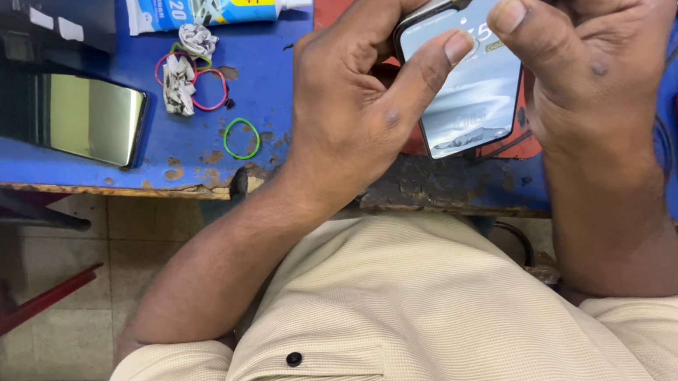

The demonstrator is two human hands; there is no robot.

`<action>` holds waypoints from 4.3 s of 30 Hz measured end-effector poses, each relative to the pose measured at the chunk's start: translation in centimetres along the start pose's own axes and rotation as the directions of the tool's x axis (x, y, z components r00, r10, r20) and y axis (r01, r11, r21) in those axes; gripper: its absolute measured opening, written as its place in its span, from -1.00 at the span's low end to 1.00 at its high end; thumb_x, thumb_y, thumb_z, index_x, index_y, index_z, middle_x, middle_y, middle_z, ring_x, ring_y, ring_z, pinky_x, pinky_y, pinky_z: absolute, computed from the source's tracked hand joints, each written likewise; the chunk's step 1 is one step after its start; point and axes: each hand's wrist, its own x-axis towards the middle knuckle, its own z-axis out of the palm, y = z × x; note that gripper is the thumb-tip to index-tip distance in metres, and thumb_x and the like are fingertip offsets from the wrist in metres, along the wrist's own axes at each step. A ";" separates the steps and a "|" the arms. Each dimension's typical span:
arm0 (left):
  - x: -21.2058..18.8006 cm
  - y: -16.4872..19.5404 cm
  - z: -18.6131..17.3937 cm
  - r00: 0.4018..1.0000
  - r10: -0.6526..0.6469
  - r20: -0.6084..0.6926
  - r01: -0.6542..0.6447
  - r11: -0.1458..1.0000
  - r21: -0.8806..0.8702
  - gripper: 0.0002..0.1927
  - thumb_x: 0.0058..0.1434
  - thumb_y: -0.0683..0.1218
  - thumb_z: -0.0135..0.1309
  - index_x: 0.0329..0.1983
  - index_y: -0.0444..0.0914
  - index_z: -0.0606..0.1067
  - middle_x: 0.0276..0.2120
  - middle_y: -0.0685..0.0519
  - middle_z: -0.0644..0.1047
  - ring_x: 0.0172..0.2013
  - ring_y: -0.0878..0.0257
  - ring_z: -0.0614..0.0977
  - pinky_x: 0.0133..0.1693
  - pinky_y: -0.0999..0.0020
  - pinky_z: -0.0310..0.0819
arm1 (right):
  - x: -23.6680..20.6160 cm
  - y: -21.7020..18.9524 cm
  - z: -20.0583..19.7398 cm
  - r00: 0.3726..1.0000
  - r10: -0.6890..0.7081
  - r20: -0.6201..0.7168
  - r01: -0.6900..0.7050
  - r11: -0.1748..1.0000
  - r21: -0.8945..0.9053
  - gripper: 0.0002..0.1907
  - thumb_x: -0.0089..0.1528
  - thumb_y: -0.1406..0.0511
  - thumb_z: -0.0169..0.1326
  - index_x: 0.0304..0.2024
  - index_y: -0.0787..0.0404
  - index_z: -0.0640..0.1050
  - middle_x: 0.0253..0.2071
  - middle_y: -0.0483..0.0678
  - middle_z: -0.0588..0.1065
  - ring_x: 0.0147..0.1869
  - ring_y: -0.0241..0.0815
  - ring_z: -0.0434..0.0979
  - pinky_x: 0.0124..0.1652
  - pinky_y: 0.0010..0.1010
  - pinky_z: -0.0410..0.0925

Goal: The person secures a smartphone with multiple rubber bands, wraps them around the device in various orientations, and then wipes the screen with a cloth. The person handles the phone and rubber bands throughout, then places the phone on the workbench.

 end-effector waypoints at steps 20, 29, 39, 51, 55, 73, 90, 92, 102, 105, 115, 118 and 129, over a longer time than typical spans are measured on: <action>-1.3 0.3 0.2 0.991 0.026 -0.134 -0.025 1.000 0.012 -0.77 0.46 -0.10 0.19 0.09 -0.26 0.48 -0.21 0.11 0.64 -0.25 0.48 0.68 -0.17 0.56 0.63 | -1.6 -0.9 0.4 0.994 0.081 0.067 -0.073 0.991 -0.113 -0.72 0.45 0.41 0.25 0.10 0.37 0.43 -0.07 -0.01 0.52 -0.06 -0.32 0.54 0.05 -0.59 0.42; -3.7 1.2 -6.0 0.989 0.037 -0.140 -0.023 0.994 0.103 -0.74 0.51 -0.10 0.07 0.19 -0.25 0.40 -0.06 0.06 0.60 -0.07 0.37 0.70 0.01 0.50 0.65 | -0.4 1.8 -1.4 0.976 0.167 0.141 -0.165 0.986 -0.026 -0.72 0.38 0.32 0.21 0.05 0.29 0.43 -0.08 0.03 0.49 -0.04 -0.17 0.55 0.08 -0.36 0.46; -8.6 3.0 -11.0 0.993 0.096 0.068 -0.102 0.405 0.909 -0.74 0.09 -0.24 0.21 -0.14 -0.37 0.51 -0.28 -0.12 0.49 -0.26 -0.07 0.50 -0.24 0.06 0.34 | -0.3 1.7 -0.9 0.988 0.132 0.076 -0.123 0.987 -0.106 -0.72 0.41 0.35 0.20 0.08 0.30 0.42 -0.08 0.01 0.51 -0.06 -0.20 0.55 0.10 -0.40 0.47; -4.4 2.0 -7.4 0.932 -0.180 -0.316 0.125 0.975 -0.185 -0.90 0.46 -0.17 0.00 -0.01 -0.26 0.41 -0.19 0.12 0.54 -0.24 0.44 0.62 -0.19 0.44 0.60 | -0.8 -1.5 1.4 0.993 0.106 0.052 -0.100 0.989 -0.109 -0.76 0.38 0.44 0.24 0.02 0.41 0.48 -0.14 -0.01 0.54 -0.18 -0.36 0.49 -0.08 -0.63 0.37; -2.1 1.1 -5.2 0.998 -0.058 -0.036 0.048 0.969 -0.241 -0.81 0.64 -0.18 -0.05 0.20 -0.34 0.47 -0.03 0.07 0.58 -0.01 0.34 0.62 0.07 0.43 0.56 | -0.4 -1.5 1.4 0.997 0.041 0.065 -0.037 0.997 -0.062 -0.74 0.39 0.41 0.28 0.01 0.39 0.48 -0.13 -0.03 0.54 -0.16 -0.37 0.50 -0.07 -0.64 0.38; -2.2 0.3 0.6 0.989 -0.150 0.007 0.147 0.956 -0.254 -0.84 0.50 -0.18 0.16 0.03 -0.38 0.52 -0.12 0.06 0.52 -0.17 0.45 0.57 -0.12 0.54 0.58 | 0.3 0.8 -0.8 0.981 0.193 0.018 -0.180 0.879 0.442 -0.77 0.42 0.42 0.22 0.02 0.40 0.46 -0.09 0.05 0.56 -0.10 -0.26 0.57 0.04 -0.49 0.46; 3.7 2.4 -1.9 0.986 -0.167 -0.006 0.158 0.944 -0.290 -0.30 0.51 0.28 -0.15 -0.58 -0.29 0.51 -0.65 0.13 0.49 -0.64 0.44 0.49 -0.60 0.51 0.36 | -0.4 0.2 0.1 0.962 0.259 0.089 -0.265 0.803 0.534 -0.76 0.38 0.45 0.23 0.00 0.41 0.44 -0.17 0.09 0.57 -0.18 -0.16 0.62 -0.06 -0.43 0.51; 3.4 1.9 -2.5 0.981 -0.192 -0.035 0.163 0.904 -0.394 -0.40 0.54 0.19 -0.15 -0.47 -0.31 0.53 -0.55 0.09 0.52 -0.57 0.40 0.54 -0.52 0.48 0.46 | 0.0 0.0 0.1 0.958 0.266 0.106 -0.276 0.764 0.584 -0.72 0.33 0.41 0.24 0.01 0.41 0.46 -0.23 0.09 0.57 -0.26 -0.15 0.62 -0.15 -0.41 0.51; 0.3 -1.5 -2.2 0.998 -0.065 0.019 0.068 0.932 -0.357 -0.72 0.66 -0.01 -0.05 0.11 -0.34 0.51 -0.13 0.03 0.55 -0.11 0.32 0.59 0.00 0.38 0.60 | 0.0 -0.1 0.7 0.962 0.274 0.005 -0.234 0.811 0.536 -0.69 0.29 0.42 0.27 -0.02 0.41 0.43 -0.16 0.10 0.57 -0.17 -0.14 0.62 -0.05 -0.41 0.50; -0.2 -1.1 -1.5 0.988 0.027 0.152 0.023 0.949 -0.314 -0.60 0.60 -0.02 0.10 0.35 -0.30 0.36 0.22 -0.01 0.42 0.25 0.28 0.42 0.35 0.31 0.40 | -0.8 0.2 1.2 0.987 0.160 -0.020 -0.142 0.920 0.364 -0.68 0.30 0.41 0.27 0.03 0.38 0.47 -0.12 0.03 0.57 -0.12 -0.24 0.61 0.01 -0.48 0.50; -0.3 -0.2 -0.8 0.965 -0.060 0.257 0.150 0.924 -0.350 -0.58 0.63 -0.08 0.09 0.45 -0.31 0.34 0.40 -0.02 0.36 0.40 0.22 0.36 0.48 0.26 0.22 | -1.9 0.7 0.9 0.976 0.214 0.048 -0.217 0.903 0.371 -0.78 0.39 0.48 0.23 0.02 0.45 0.49 -0.11 0.05 0.59 -0.08 -0.31 0.62 -0.01 -0.58 0.48; -0.4 0.3 -1.1 0.957 -0.104 0.272 0.215 0.883 -0.418 -0.60 0.64 -0.11 0.02 0.43 -0.36 0.34 0.41 -0.05 0.40 0.34 0.22 0.41 0.42 0.28 0.28 | -1.6 0.3 0.4 0.974 0.221 0.045 -0.223 0.912 0.345 -0.78 0.38 0.45 0.23 0.01 0.44 0.51 -0.17 0.07 0.59 -0.15 -0.25 0.66 -0.07 -0.47 0.55; -0.2 1.7 -1.5 0.883 -0.168 0.438 0.404 0.747 -0.528 -0.57 0.58 -0.14 -0.03 0.42 -0.42 0.30 0.29 -0.12 0.47 0.15 0.12 0.66 0.22 0.21 0.60 | 0.8 -2.0 -1.7 0.974 0.181 0.138 -0.183 0.983 0.001 -0.70 0.41 0.27 0.10 0.13 0.32 0.49 0.01 -0.05 0.56 -0.02 -0.40 0.54 -0.02 -0.61 0.42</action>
